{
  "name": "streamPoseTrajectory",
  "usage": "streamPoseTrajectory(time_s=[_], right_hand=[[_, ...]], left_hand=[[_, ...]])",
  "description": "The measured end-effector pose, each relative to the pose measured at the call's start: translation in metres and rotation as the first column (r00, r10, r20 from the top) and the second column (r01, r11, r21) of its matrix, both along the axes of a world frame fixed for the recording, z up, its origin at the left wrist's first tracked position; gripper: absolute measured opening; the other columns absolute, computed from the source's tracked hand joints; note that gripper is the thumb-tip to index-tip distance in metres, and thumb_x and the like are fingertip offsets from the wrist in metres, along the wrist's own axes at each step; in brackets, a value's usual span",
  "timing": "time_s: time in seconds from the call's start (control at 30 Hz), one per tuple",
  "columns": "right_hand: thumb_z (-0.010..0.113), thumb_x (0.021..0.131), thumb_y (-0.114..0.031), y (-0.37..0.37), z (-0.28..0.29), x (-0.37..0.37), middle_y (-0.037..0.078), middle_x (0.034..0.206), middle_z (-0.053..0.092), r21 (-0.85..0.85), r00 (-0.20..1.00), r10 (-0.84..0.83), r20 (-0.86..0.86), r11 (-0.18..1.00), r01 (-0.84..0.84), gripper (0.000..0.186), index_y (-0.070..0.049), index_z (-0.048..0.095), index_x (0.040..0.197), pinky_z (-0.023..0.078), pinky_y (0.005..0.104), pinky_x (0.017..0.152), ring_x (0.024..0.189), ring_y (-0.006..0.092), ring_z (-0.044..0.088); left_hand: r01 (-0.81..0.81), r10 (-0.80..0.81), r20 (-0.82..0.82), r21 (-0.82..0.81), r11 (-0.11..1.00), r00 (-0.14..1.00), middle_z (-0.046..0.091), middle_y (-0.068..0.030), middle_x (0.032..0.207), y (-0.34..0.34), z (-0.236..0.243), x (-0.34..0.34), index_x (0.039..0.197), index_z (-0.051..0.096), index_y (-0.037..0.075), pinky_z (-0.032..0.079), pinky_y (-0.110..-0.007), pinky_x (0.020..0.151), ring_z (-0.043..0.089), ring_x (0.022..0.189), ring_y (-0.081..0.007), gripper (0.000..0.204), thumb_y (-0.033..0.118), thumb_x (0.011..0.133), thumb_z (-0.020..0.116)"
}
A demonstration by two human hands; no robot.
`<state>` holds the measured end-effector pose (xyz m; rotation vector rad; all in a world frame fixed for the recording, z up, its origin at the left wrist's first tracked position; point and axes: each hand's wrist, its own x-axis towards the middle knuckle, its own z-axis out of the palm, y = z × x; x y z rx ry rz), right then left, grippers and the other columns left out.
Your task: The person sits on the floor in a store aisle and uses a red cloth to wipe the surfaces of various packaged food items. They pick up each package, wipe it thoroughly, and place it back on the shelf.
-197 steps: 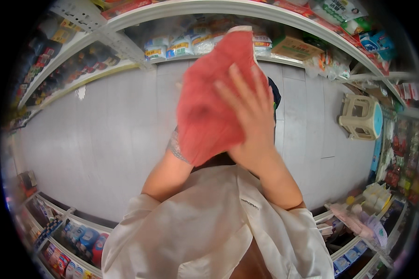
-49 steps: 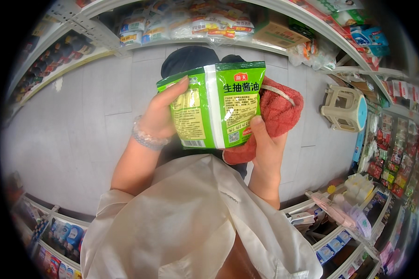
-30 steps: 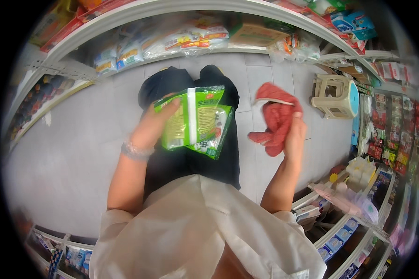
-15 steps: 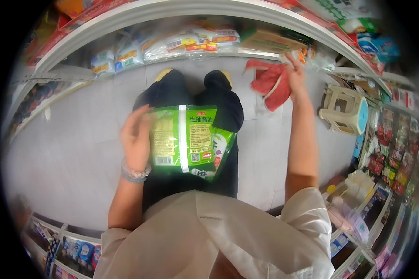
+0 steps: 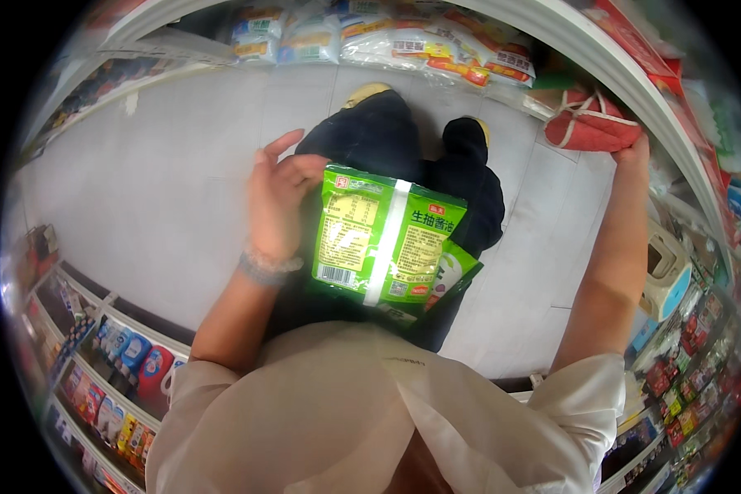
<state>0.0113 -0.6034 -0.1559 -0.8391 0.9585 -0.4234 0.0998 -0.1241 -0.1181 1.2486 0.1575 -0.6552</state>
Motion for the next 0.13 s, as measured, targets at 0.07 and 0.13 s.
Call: streamPoseTrajectory(time_s=[0.07,0.13], right_hand=[[0.034,0.086,-0.037,0.009,0.012,-0.002,0.018,0.116,0.046,0.029,0.999,-0.033,0.007,0.999,0.033,0.048,-0.001,0.041,0.117,0.039,0.0502,0.088,0.105,0.0341,0.046],[0.035,0.085,-0.038,-0.002,0.013,-0.02,0.017,0.119,0.044,0.042,0.997,-0.061,0.055,0.997,0.058,0.049,-0.003,0.041,0.118,0.039,0.0503,0.088,0.108,0.0338,0.044]], left_hand=[[0.01,-0.01,-0.002,0.01,1.0,1.0,0.059,-0.0116,0.085,-0.007,0.001,0.003,0.115,0.037,-0.001,0.042,-0.031,0.077,0.056,0.082,-0.0202,0.049,0.039,0.09,0.021],[0.05,-0.05,-0.005,0.007,0.999,0.999,0.059,-0.0116,0.085,-0.016,0.001,0.008,0.113,0.039,-0.001,0.041,-0.031,0.077,0.056,0.082,-0.02,0.05,0.039,0.09,0.02]])
